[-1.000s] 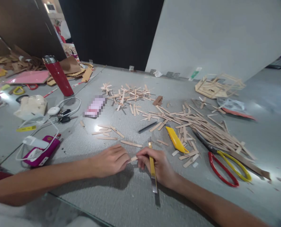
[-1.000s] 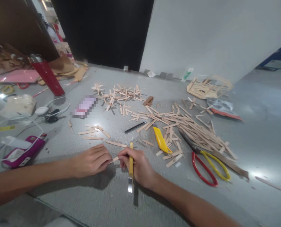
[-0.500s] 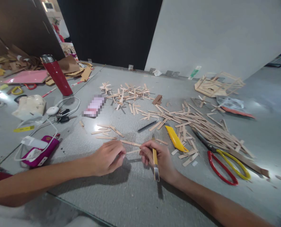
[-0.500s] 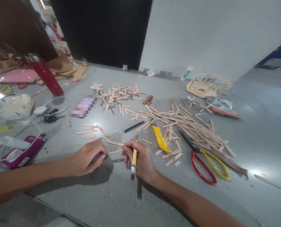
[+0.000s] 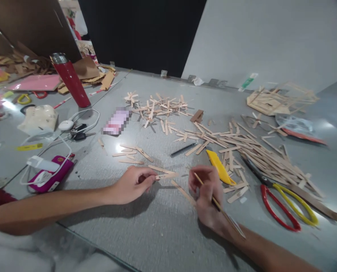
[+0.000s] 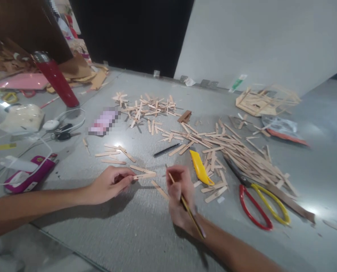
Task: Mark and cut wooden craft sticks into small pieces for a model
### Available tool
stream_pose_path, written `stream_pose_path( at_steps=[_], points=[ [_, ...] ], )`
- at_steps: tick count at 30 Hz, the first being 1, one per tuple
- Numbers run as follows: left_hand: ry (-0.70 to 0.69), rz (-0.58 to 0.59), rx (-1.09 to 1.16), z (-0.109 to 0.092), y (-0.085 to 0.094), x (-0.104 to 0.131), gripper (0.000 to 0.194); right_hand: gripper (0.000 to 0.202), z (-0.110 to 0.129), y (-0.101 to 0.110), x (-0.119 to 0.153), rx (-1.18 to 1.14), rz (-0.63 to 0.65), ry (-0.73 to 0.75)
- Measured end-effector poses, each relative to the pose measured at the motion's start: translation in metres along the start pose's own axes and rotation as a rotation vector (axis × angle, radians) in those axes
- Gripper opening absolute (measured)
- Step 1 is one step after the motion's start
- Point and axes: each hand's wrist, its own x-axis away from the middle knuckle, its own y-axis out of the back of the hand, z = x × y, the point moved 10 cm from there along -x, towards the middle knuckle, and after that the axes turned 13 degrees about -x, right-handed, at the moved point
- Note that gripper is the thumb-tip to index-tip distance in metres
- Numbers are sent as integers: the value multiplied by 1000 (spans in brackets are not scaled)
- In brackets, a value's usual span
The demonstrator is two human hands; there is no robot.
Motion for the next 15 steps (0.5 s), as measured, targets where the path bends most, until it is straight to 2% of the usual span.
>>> stream_pose_path(
  at_steps=[4, 7, 11, 15],
  points=[
    [-4, 2, -42, 2, 1, -1, 38, 24, -6, -19, 13, 108, 284, -28],
    [-12, 26, -102, 2, -1, -2, 40, 18, -1, -35, 20, 180, 464, 18],
    [-82, 106, -178, -5, -4, -5, 37, 6, 15, -50, 22, 268, 587, 151],
    [-139, 175, -244, -11, -8, -6, 34, 19, 14, -57, 24, 259, 654, 160]
  ],
)
